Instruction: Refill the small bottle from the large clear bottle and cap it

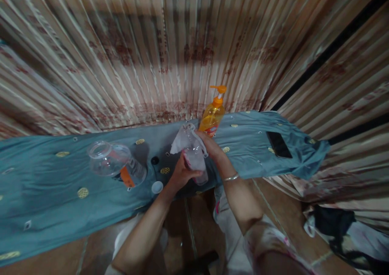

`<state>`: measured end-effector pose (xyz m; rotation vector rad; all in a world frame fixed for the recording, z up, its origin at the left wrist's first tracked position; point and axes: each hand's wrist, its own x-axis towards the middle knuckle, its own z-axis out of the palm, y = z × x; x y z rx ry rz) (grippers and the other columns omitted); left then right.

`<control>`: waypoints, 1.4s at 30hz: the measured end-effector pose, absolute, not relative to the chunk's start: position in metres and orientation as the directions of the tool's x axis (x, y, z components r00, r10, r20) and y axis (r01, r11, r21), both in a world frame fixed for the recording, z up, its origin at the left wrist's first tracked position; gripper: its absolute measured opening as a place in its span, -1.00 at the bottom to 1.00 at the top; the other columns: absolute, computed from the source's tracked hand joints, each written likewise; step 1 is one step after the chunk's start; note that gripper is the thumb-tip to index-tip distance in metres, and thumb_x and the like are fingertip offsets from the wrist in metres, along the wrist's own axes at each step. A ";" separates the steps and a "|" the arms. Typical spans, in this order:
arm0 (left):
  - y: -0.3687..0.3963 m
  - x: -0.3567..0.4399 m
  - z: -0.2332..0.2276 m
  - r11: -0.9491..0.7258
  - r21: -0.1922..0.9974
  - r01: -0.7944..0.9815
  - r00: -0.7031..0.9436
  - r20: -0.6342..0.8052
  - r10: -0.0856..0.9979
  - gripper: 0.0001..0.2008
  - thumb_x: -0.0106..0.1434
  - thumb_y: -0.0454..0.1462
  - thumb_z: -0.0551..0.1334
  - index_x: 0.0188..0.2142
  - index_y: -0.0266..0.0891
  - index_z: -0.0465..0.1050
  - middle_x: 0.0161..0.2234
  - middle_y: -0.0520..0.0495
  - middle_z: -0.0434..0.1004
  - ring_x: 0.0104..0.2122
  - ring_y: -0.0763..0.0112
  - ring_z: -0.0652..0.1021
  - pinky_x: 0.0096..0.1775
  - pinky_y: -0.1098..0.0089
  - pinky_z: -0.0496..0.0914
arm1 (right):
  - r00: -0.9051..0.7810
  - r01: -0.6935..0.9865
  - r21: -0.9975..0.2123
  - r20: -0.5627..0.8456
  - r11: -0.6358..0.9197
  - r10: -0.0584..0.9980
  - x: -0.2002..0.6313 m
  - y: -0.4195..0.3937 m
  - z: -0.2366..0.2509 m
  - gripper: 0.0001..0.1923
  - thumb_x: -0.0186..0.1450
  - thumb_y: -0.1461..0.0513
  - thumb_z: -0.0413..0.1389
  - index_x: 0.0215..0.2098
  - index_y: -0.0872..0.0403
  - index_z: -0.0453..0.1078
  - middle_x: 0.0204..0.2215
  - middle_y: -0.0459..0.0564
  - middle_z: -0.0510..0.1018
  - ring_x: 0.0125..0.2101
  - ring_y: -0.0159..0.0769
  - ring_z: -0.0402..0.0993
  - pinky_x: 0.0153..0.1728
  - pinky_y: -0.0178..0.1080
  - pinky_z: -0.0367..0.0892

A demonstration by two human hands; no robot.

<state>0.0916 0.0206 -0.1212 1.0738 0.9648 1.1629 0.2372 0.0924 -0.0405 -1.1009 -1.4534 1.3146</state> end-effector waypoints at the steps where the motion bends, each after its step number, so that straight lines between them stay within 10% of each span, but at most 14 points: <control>1: 0.019 0.092 -0.120 0.073 0.974 -0.217 0.159 -0.039 0.986 -0.04 -0.30 -0.21 0.69 0.13 -0.19 0.43 0.00 -0.17 0.69 0.04 -0.03 0.68 0.10 0.03 0.57 | -0.238 0.035 -0.999 0.022 0.032 0.971 0.236 0.093 -0.042 -0.36 0.37 -0.32 0.11 -0.32 0.03 0.62 -0.44 -0.05 0.66 -0.29 -0.16 0.63 -0.23 -0.17 0.56; 9: 0.030 0.082 -0.117 -0.031 0.991 -0.128 0.014 0.034 0.999 -0.06 -0.28 -0.16 0.67 0.12 -0.13 0.41 -0.07 -0.05 0.68 -0.07 0.09 0.67 0.03 0.12 0.56 | -0.109 0.282 -0.889 0.344 0.361 0.933 0.214 0.050 -0.043 -0.38 0.56 -0.16 -0.06 0.20 0.11 0.52 -0.01 0.17 0.70 0.02 -0.03 0.66 0.12 -0.01 0.56; 13: 0.037 0.072 -0.117 -0.105 0.994 0.004 -0.082 0.105 0.991 -0.18 -0.16 -0.14 0.63 0.10 -0.13 0.41 -0.22 -0.02 0.66 -0.19 0.09 0.66 -0.08 0.14 0.57 | -0.099 0.615 -0.647 0.504 0.451 0.858 0.197 0.027 -0.052 -0.31 0.61 -0.03 -0.10 0.55 0.20 0.13 0.47 0.38 0.31 0.51 0.07 0.21 0.49 0.18 0.21; 19: 0.042 0.067 -0.119 -0.238 0.949 0.206 -0.115 0.265 0.957 -0.43 0.17 -0.06 0.43 0.15 -0.12 0.47 -0.05 -0.22 0.67 -0.02 -0.02 0.66 0.08 0.04 0.54 | -0.216 0.783 -0.384 0.569 0.489 0.793 0.190 0.025 -0.065 -0.36 0.57 0.15 0.00 0.56 0.15 0.15 0.56 0.33 0.17 0.61 0.16 -0.09 0.56 0.37 -0.05; 27: 0.041 0.059 -0.129 -0.365 0.792 0.489 0.010 0.413 0.910 -0.49 0.11 -0.21 0.40 0.09 -0.19 0.50 -0.06 -0.30 0.58 0.02 -0.17 0.58 0.16 -0.11 0.45 | -0.237 0.822 -0.339 0.528 0.458 0.815 0.191 0.024 -0.047 -0.53 0.54 0.32 0.00 0.36 0.14 0.42 0.39 0.25 0.47 0.51 0.05 0.19 0.54 0.25 0.06; 34: 0.026 0.068 -0.127 -0.484 0.626 0.612 0.209 0.462 0.862 -0.47 0.03 -0.26 0.44 0.03 -0.19 0.50 0.03 -0.32 0.54 0.07 -0.19 0.54 0.13 -0.07 0.43 | -0.277 0.885 -0.313 0.242 0.345 0.930 0.225 0.018 -0.001 -0.84 0.45 0.28 0.14 -0.18 0.10 0.59 -0.15 0.25 0.70 -0.03 0.07 0.60 0.09 0.04 0.45; 42: 0.006 0.073 -0.121 -0.605 0.503 0.617 0.345 0.518 0.782 -0.21 0.02 -0.35 0.39 0.29 -0.22 0.33 0.15 -0.32 0.51 0.17 -0.16 0.51 0.34 -0.18 0.29 | -0.443 0.486 -0.851 -0.046 0.197 0.895 0.290 0.028 0.009 -0.66 0.37 0.01 0.19 -0.43 0.06 0.54 -0.58 -0.19 0.41 -0.54 -0.39 0.29 -0.49 -0.31 0.11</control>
